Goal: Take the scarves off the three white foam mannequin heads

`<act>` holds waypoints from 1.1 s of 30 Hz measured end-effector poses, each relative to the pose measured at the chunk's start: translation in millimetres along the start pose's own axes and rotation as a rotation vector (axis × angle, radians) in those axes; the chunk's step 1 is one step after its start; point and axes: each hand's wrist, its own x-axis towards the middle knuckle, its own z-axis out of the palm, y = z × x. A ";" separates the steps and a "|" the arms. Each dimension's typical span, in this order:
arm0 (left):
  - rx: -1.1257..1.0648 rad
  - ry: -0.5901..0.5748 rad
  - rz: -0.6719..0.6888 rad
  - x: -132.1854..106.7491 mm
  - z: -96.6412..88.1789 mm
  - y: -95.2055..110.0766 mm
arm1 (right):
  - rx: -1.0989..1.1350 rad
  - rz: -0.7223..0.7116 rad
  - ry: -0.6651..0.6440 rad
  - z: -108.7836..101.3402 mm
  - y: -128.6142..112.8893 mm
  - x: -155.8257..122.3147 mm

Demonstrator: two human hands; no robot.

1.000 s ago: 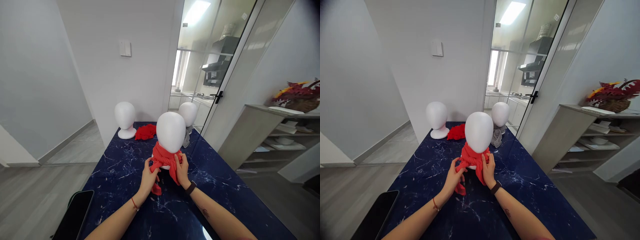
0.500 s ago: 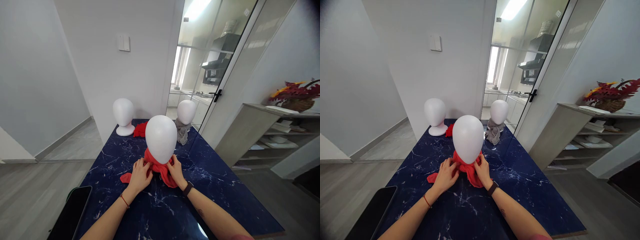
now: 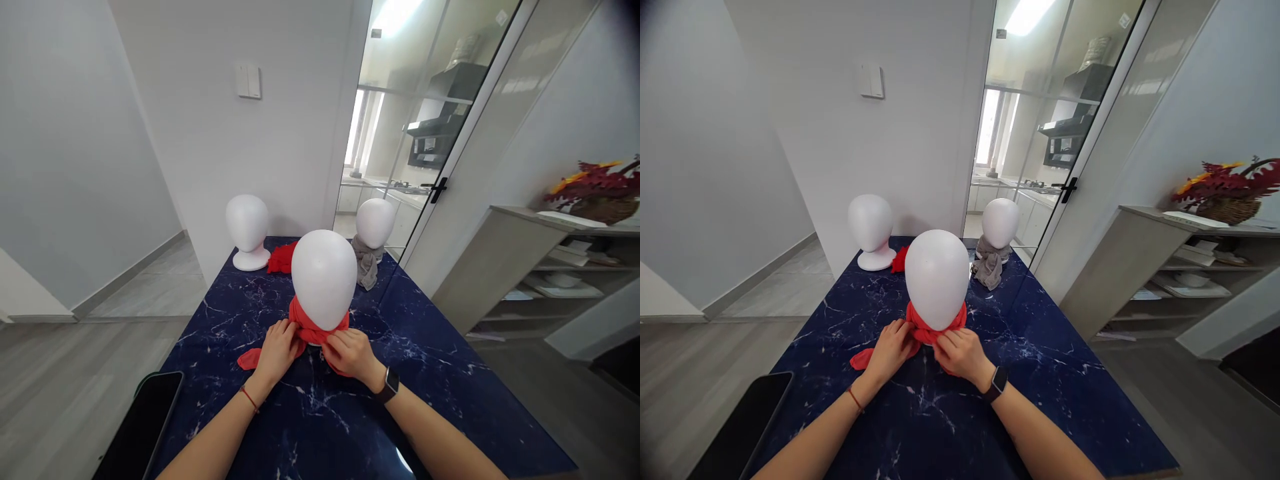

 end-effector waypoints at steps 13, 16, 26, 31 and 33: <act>-0.049 0.064 0.025 6.0 2.7 -13.9 | -0.131 0.019 -0.332 -11.5 7.4 11.3; -0.011 0.055 0.040 7.7 1.5 -17.1 | -0.056 0.040 -0.339 -18.0 18.3 13.2; 0.083 0.007 -0.129 12.4 -15.2 -28.2 | -0.127 0.228 -0.059 -31.4 77.9 -0.5; 0.185 0.018 -0.198 13.3 -23.4 -26.9 | -0.212 0.242 0.019 -29.0 94.4 -6.0; 0.206 0.009 -0.222 13.8 -27.3 -26.2 | -0.209 0.272 0.055 -29.3 99.9 -6.9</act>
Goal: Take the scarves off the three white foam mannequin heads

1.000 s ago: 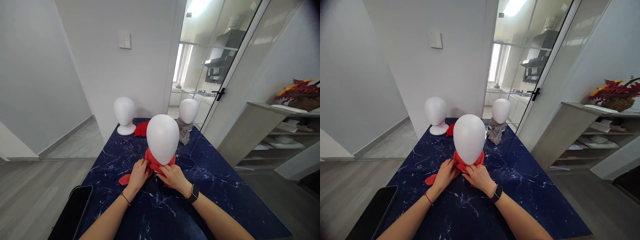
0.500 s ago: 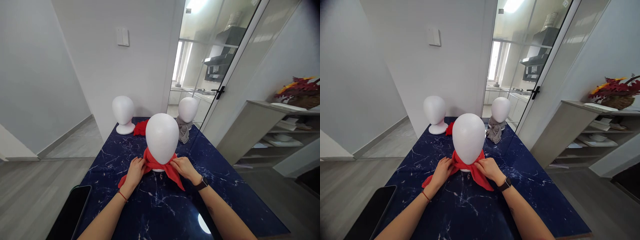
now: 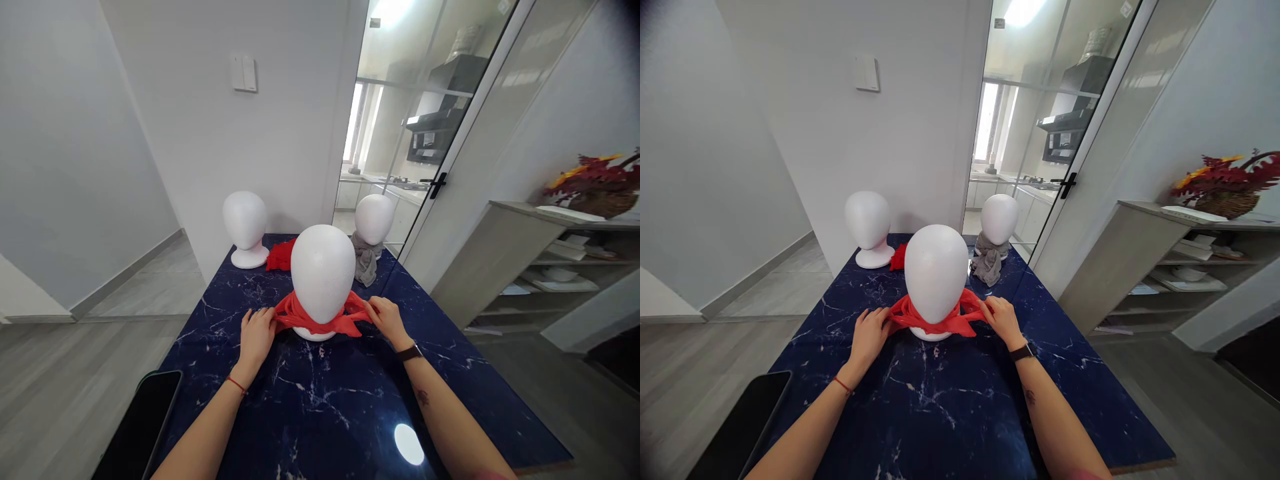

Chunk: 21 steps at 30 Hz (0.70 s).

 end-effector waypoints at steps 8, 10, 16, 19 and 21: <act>0.029 -0.023 -0.035 0.1 -13.9 -0.5 | 0.189 0.279 0.111 5.5 20.6 -0.4; 0.037 -0.021 -0.049 0.0 -14.3 -1.0 | 0.257 0.362 0.117 7.8 24.7 -1.7; 0.047 -0.015 -0.078 -1.6 -3.8 -1.1 | 0.339 0.571 0.124 19.6 29.3 -6.5; 0.014 -0.041 -0.019 -5.4 5.3 -0.1 | 0.335 0.509 0.041 19.3 21.3 -5.3; -0.004 -0.044 0.073 -8.9 9.8 1.7 | 0.305 0.379 0.026 11.7 10.0 -1.5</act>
